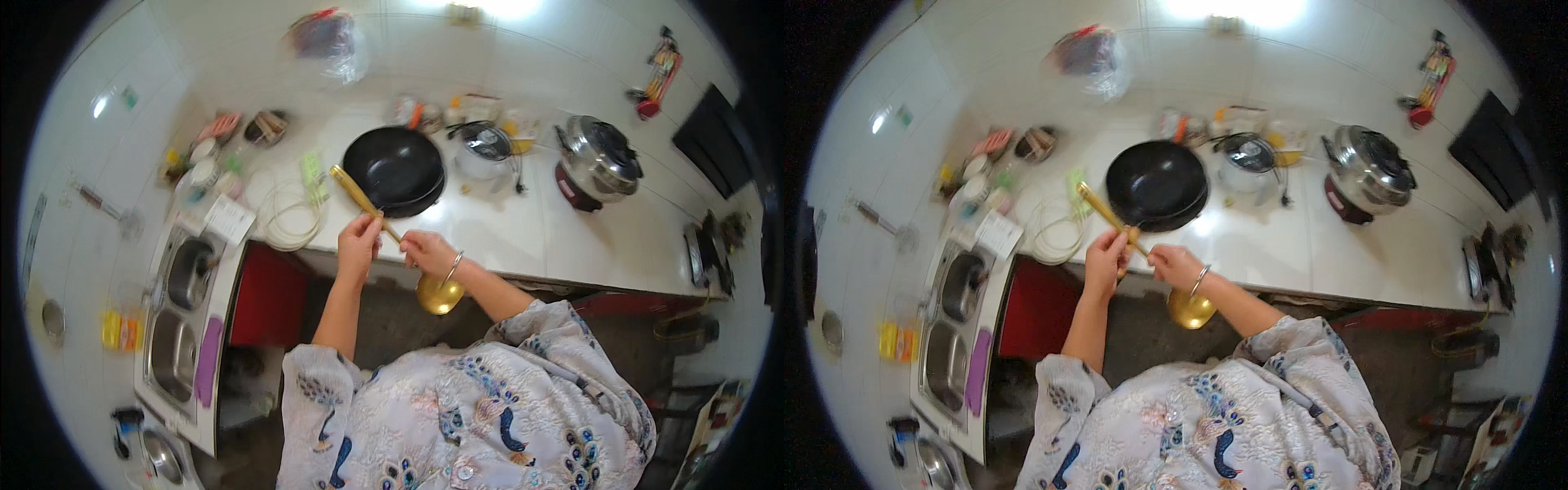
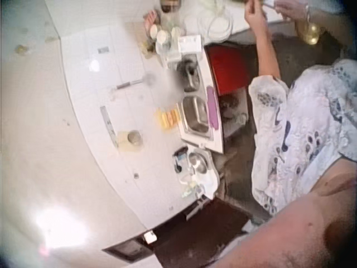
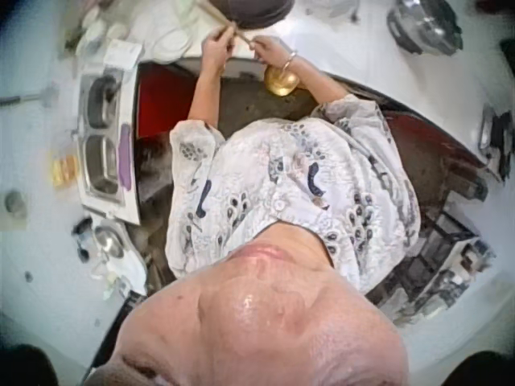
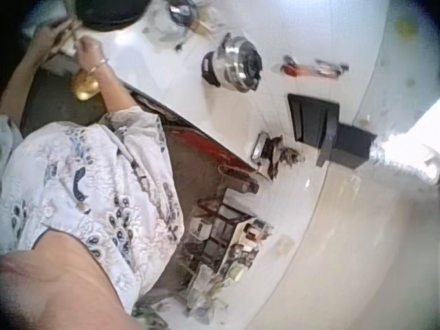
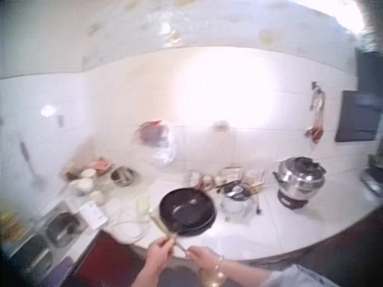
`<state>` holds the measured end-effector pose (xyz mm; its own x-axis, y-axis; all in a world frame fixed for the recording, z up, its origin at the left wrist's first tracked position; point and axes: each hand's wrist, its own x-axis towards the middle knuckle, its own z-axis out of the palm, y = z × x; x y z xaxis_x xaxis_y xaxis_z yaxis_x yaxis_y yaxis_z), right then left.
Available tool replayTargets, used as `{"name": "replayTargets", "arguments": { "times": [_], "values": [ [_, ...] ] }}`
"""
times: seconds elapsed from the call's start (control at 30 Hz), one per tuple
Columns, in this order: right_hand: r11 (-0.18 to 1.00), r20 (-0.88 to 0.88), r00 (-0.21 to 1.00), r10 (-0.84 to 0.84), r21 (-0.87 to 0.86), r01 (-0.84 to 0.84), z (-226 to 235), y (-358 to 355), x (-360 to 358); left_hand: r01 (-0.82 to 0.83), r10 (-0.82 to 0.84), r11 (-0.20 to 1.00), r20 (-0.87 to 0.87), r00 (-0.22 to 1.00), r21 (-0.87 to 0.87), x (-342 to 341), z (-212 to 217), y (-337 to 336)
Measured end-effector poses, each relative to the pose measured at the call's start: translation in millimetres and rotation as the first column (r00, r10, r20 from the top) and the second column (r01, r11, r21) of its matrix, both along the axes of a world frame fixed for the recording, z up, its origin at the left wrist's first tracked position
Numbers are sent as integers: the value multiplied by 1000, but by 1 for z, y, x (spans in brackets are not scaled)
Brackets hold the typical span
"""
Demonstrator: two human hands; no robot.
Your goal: The person installs adhesive hooks on the tiled wall above the sink and hangs kitchen utensils on them. They then wash a ladle and a slotted spoon in the sink using a steel wool scrubber and dish soap before placing them on the wall rack.
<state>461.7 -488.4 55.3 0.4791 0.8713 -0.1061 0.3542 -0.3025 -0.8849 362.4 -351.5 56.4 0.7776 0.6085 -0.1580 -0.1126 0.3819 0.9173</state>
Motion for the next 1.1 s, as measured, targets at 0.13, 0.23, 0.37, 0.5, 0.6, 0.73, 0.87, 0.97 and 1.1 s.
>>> {"name": "replayTargets", "arguments": {
  "times": [0.13,0.23,0.37,0.5,0.6,0.73,0.87,0.97,1.1],
  "values": [
    [998,-36,999,-38,38,40,-37,9,0,115,-110,985,-45,993,132,12,-21,1],
    [990,-10,998,-69,121,70,-46,21,-9,151,-156,975,18,988,163,12,-33,16],
    [980,-27,983,-182,73,183,-18,-12,3,335,-355,919,66,932,210,54,-25,3],
    [894,133,889,-439,168,416,-21,-47,19,505,-523,852,163,837,137,99,-16,-28],
    [811,120,810,-574,221,542,5,-80,31,579,-600,800,229,767,158,127,0,-70],
    [715,16,741,-671,277,641,38,-115,51,646,-689,722,183,701,247,163,24,-109],
    [694,-54,756,-652,360,624,29,-160,97,671,-723,688,173,669,278,209,39,-151],
    [708,-56,806,-590,444,549,43,-194,141,655,-712,698,186,677,290,250,49,-185],
    [732,-13,808,-589,417,540,73,-239,200,609,-669,739,214,711,287,305,82,-231]
  ]
}}
